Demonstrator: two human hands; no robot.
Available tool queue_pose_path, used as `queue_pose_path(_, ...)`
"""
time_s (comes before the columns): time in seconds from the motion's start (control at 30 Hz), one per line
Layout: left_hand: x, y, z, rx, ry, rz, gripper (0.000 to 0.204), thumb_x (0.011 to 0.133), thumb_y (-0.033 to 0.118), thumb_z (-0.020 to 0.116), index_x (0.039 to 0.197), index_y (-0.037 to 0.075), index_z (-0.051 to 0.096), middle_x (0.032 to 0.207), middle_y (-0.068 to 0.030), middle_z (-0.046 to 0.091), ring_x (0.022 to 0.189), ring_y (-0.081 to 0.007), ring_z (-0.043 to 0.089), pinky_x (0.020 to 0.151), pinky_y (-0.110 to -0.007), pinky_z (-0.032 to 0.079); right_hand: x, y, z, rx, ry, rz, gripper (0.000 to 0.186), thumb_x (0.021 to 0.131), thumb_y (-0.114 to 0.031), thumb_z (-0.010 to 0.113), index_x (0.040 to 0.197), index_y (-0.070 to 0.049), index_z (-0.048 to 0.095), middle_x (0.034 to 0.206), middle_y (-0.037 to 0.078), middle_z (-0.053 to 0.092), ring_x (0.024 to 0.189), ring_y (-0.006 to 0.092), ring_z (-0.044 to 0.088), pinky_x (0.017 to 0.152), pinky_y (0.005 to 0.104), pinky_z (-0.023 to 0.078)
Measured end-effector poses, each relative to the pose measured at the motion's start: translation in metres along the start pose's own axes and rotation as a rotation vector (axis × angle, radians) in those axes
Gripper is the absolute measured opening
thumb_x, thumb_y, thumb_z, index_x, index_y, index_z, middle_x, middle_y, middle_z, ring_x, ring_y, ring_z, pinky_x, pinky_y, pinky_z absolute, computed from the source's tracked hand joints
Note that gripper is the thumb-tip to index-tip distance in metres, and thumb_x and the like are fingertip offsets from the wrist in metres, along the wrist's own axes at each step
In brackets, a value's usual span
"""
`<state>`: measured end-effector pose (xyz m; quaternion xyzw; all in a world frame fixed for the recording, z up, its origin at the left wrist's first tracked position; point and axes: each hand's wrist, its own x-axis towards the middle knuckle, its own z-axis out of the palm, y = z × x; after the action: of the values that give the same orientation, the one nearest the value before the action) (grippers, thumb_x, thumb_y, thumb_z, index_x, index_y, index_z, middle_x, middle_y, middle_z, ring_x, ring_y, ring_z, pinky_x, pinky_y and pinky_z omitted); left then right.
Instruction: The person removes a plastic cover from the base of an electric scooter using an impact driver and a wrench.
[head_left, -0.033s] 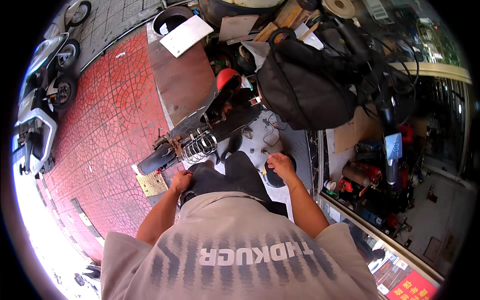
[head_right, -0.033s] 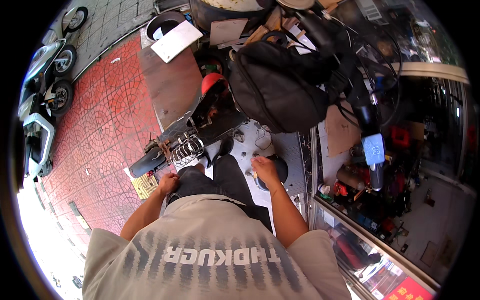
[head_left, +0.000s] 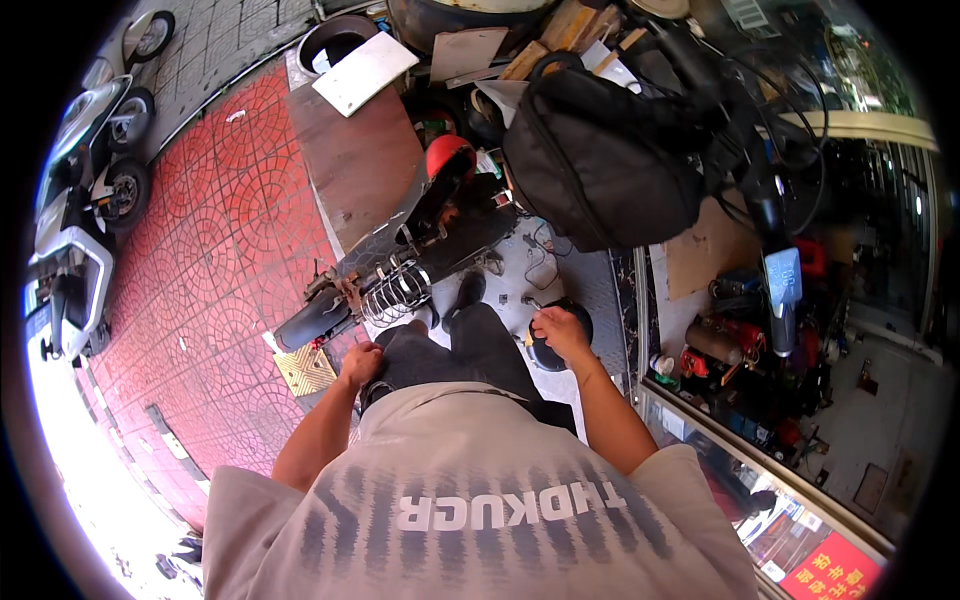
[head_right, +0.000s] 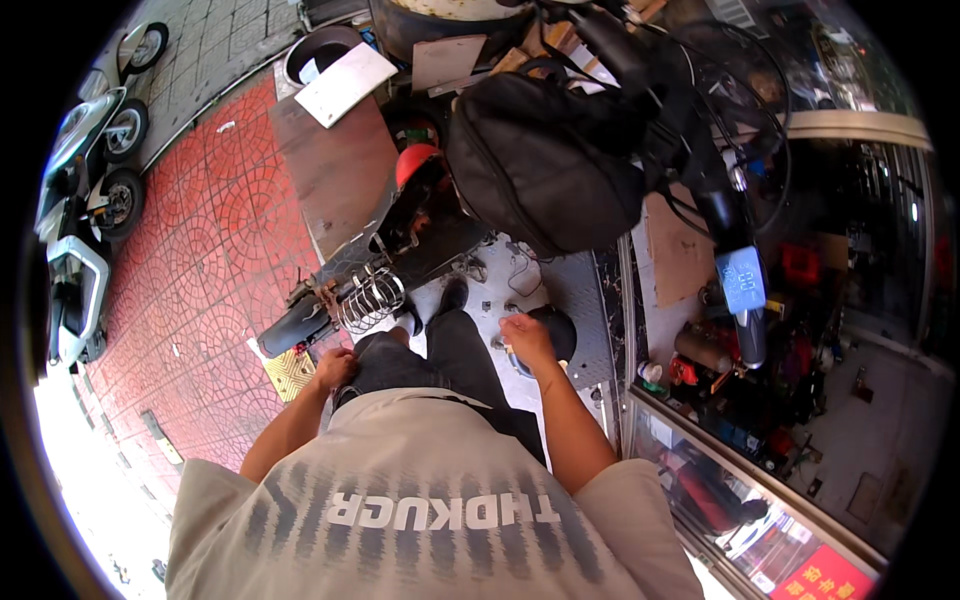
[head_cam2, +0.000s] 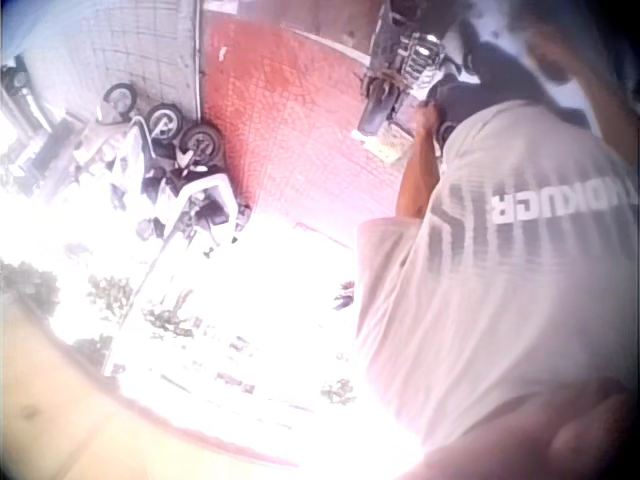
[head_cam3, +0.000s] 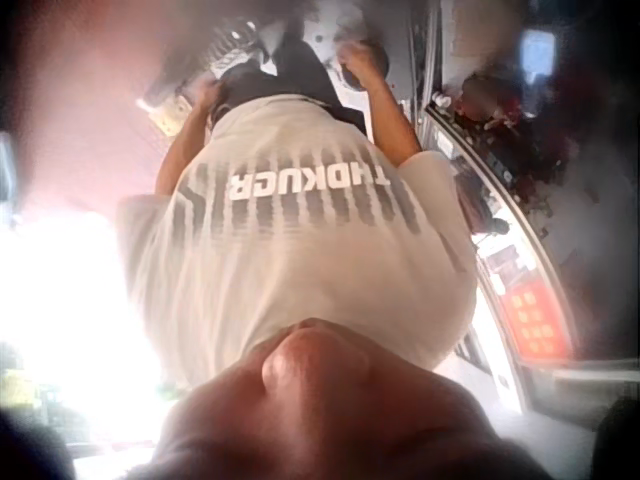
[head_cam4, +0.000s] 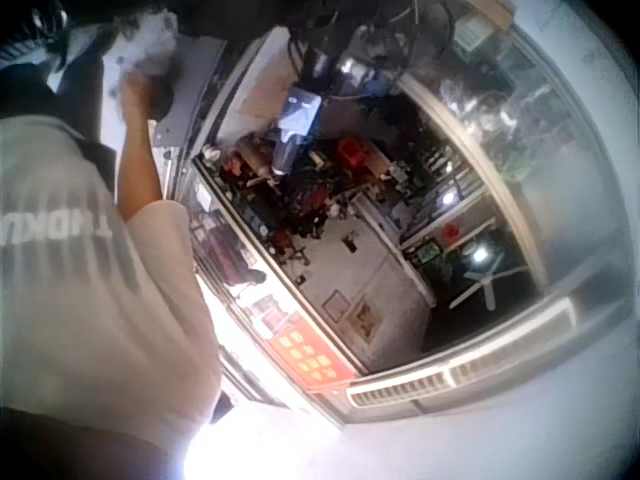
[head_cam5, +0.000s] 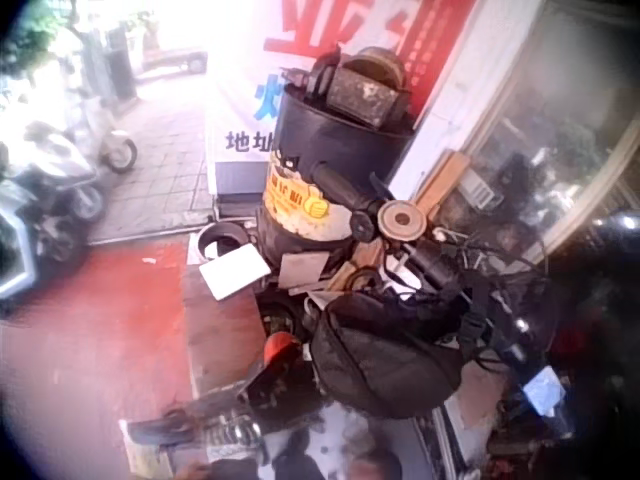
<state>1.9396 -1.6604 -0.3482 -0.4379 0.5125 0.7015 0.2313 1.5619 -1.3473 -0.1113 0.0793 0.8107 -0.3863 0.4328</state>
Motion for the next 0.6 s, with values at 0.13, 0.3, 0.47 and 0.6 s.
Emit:
queue_pose_path(0.13, -0.008, -0.027, -0.019, -0.846, -0.424, -0.083, 0.033, 0.096, 0.022, 0.057, 0.114, -0.005, 0.063, 0.086, -0.0145, 0.068, 0.080, -0.0299, 0.068, 0.068, -0.041, 0.056, -0.011, 0.102, -0.012, -0.109, -0.108, -0.010, 0.038, 0.095, -0.035, 0.074, 0.106, 0.001, 0.073, 0.090, 0.010, 0.075, 0.075, 0.0173, 0.070, 0.070, 0.0332, 0.055)
queue_pose_path(0.3, -0.054, 0.006, 0.017, 0.261, -0.068, 0.283, 0.018, 0.094, 0.012, 0.058, 0.097, -0.002, 0.068, 0.076, -0.0090, 0.067, 0.062, -0.0223, 0.065, 0.051, -0.034, 0.051, -0.054, 0.205, -0.038, -0.100, -0.098, 0.121, 0.040, 0.095, -0.038, 0.074, 0.104, 0.001, 0.073, 0.090, 0.009, 0.074, 0.077, 0.0173, 0.069, 0.071, 0.0336, 0.055)
queue_pose_path(0.47, -0.106, -0.006, 0.105, 0.369, 0.358, 0.011, 0.017, 0.092, 0.011, 0.060, 0.098, 0.003, 0.074, 0.073, -0.0119, 0.069, 0.075, -0.0247, 0.070, 0.069, -0.040, 0.056, -0.100, 0.267, -0.071, 0.001, -0.047, 0.132, 0.041, 0.097, -0.036, 0.073, 0.113, 0.001, 0.070, 0.097, 0.009, 0.073, 0.083, 0.0175, 0.069, 0.075, 0.0332, 0.055)
queue_pose_path(0.6, -0.106, -0.071, 0.137, 1.268, 0.184, 0.107, 0.032, 0.098, 0.023, 0.051, 0.109, 0.004, 0.074, 0.113, -0.0261, 0.070, 0.100, -0.0422, 0.070, 0.090, -0.051, 0.055, -0.154, 0.354, -0.100, 0.166, -0.035, 0.128, 0.040, 0.097, -0.039, 0.071, 0.114, -0.004, 0.071, 0.099, 0.007, 0.074, 0.084, 0.0169, 0.069, 0.072, 0.0327, 0.053)
